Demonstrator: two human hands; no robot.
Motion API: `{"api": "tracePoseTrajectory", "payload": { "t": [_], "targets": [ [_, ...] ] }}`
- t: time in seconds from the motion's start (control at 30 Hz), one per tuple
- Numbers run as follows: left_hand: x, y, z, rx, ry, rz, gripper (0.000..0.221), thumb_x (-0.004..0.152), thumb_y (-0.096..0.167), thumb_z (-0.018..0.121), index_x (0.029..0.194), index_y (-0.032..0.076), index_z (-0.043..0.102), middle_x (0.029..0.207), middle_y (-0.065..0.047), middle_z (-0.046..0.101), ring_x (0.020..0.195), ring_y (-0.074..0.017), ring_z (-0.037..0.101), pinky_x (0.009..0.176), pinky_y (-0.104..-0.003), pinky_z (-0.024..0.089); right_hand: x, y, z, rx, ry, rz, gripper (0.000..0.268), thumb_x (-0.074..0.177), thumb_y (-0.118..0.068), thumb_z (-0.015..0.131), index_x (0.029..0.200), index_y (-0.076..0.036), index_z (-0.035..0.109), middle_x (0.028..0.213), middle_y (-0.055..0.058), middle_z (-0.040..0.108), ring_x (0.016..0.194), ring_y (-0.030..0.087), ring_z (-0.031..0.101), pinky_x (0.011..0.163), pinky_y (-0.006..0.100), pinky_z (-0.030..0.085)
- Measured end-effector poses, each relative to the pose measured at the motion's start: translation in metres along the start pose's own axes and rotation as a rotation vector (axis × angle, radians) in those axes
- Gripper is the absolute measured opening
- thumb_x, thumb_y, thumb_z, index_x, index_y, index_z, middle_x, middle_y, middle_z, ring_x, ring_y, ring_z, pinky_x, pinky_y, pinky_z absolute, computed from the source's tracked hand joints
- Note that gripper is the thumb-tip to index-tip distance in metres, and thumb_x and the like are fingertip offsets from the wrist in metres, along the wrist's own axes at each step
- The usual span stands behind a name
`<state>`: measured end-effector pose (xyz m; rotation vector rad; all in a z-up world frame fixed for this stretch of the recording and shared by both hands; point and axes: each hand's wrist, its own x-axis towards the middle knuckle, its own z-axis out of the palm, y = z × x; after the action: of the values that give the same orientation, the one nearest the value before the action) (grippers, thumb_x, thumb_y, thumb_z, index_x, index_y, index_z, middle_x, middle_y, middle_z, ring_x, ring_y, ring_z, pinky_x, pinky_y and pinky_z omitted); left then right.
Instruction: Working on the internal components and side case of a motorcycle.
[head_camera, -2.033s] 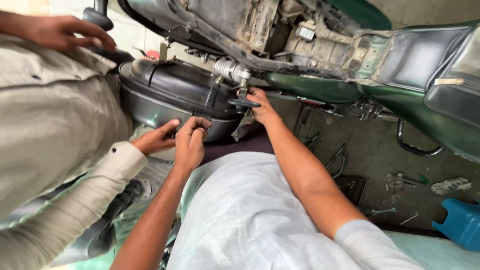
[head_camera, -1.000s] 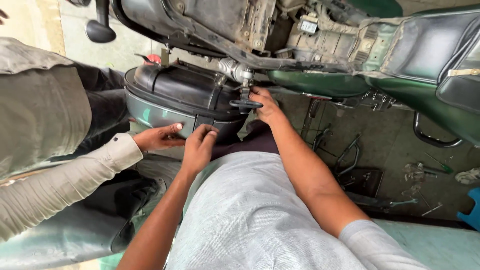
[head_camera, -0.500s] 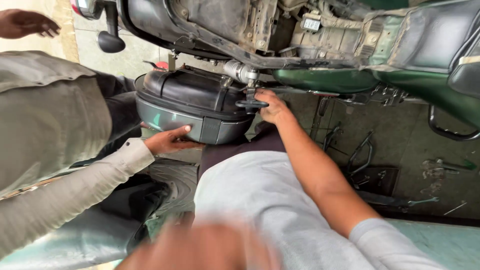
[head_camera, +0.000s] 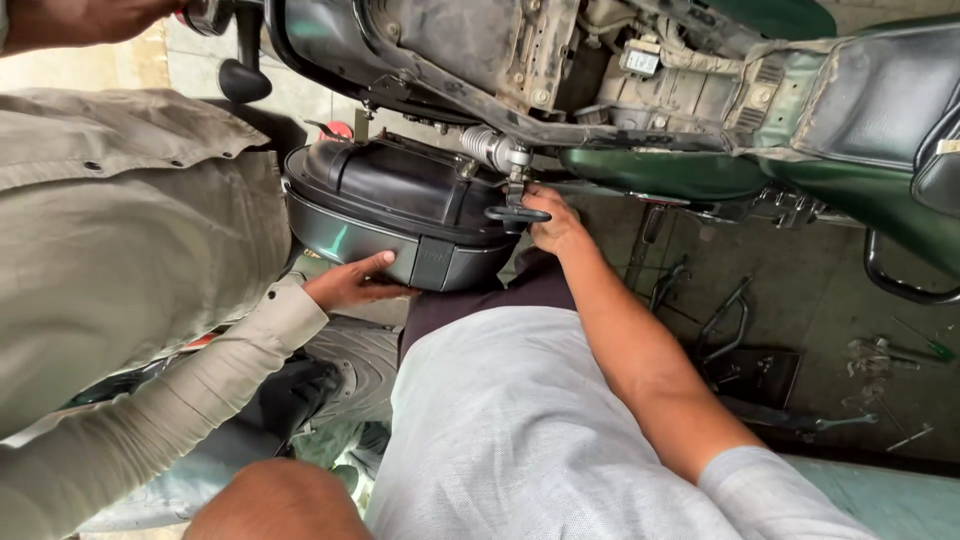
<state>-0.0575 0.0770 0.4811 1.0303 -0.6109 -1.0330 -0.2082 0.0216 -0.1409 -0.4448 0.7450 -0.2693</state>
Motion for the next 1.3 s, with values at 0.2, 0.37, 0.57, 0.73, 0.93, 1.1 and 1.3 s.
{"api": "tracePoseTrajectory", "payload": {
  "t": [0.2, 0.37, 0.57, 0.73, 0.93, 1.1, 1.3],
  "targets": [
    [-0.011, -0.146, -0.104, -0.174, 0.04, 0.028, 0.04, 0.123, 0.025, 0.06, 0.088, 0.006, 0.069, 0.084, -0.002, 0.066, 0.068, -0.019, 0.061, 0.071, -0.038, 0.053, -0.005, -0.005, 0.013, 0.005, 0.059, 0.034, 0.024, 0.094, -0.016, 0.067, 0.114, -0.004, 0.071, 0.098, 0.004, 0.071, 0.092, 0.017, 0.064, 0.087, 0.033, 0.048],
    [0.048, -0.28, -0.188, 0.788, 0.152, -0.374, 0.042, 0.106, 0.035, 0.062, 0.084, 0.0, 0.07, 0.071, -0.01, 0.063, 0.066, -0.024, 0.056, 0.061, -0.041, 0.045, -0.008, -0.016, 0.014, -0.036, 0.026, 0.048, 0.024, 0.096, -0.016, 0.067, 0.117, -0.003, 0.07, 0.098, 0.004, 0.071, 0.09, 0.016, 0.064, 0.082, 0.032, 0.048],
    [0.082, -0.361, -0.196, 1.614, -0.276, -0.498, 0.041, 0.093, 0.05, 0.062, 0.098, 0.014, 0.08, 0.091, -0.015, 0.078, 0.097, -0.0334, 0.071, 0.094, -0.053, 0.042, -0.016, -0.028, 0.019, 0.008, 0.077, 0.17, 0.022, 0.093, -0.01, 0.064, 0.114, -0.005, 0.067, 0.103, 0.004, 0.072, 0.093, 0.015, 0.066, 0.085, 0.03, 0.051],
    [0.107, -0.389, -0.186, 1.518, -0.301, -0.889, 0.051, 0.079, 0.057, 0.074, 0.107, 0.014, 0.077, 0.112, -0.015, 0.075, 0.109, -0.0315, 0.069, 0.106, -0.053, 0.033, 0.002, -0.006, 0.001, 0.095, 0.052, 0.115, 0.021, 0.091, -0.004, 0.063, 0.112, -0.003, 0.067, 0.104, 0.007, 0.071, 0.094, 0.017, 0.067, 0.086, 0.032, 0.052],
    [0.114, -0.404, -0.18, 1.463, -0.157, -1.097, 0.061, 0.073, 0.05, 0.08, 0.116, 0.007, 0.073, 0.117, -0.015, 0.075, 0.112, -0.0303, 0.071, 0.11, -0.049, 0.032, -0.005, -0.012, 0.018, 0.081, 0.014, 0.07, 0.026, 0.086, -0.002, 0.064, 0.112, -0.001, 0.068, 0.106, 0.008, 0.072, 0.093, 0.019, 0.068, 0.082, 0.032, 0.052],
    [0.114, -0.405, -0.18, 1.466, -0.111, -1.108, 0.062, 0.071, 0.049, 0.082, 0.116, 0.007, 0.072, 0.118, -0.014, 0.073, 0.114, -0.0296, 0.068, 0.108, -0.05, 0.033, -0.013, -0.003, 0.022, 0.07, 0.022, 0.058, 0.033, 0.083, -0.002, 0.066, 0.115, -0.001, 0.07, 0.109, 0.009, 0.072, 0.098, 0.02, 0.068, 0.088, 0.032, 0.052],
    [0.104, -0.422, -0.192, 1.58, -0.155, -0.802, 0.044, 0.08, 0.042, 0.067, 0.109, 0.01, 0.078, 0.117, -0.017, 0.074, 0.113, -0.0349, 0.069, 0.111, -0.06, 0.03, -0.002, 0.015, -0.015, 0.01, 0.045, 0.047, 0.032, 0.081, -0.007, 0.069, 0.113, -0.009, 0.072, 0.112, 0.008, 0.071, 0.107, 0.021, 0.066, 0.093, 0.036, 0.052]
  ]
}}
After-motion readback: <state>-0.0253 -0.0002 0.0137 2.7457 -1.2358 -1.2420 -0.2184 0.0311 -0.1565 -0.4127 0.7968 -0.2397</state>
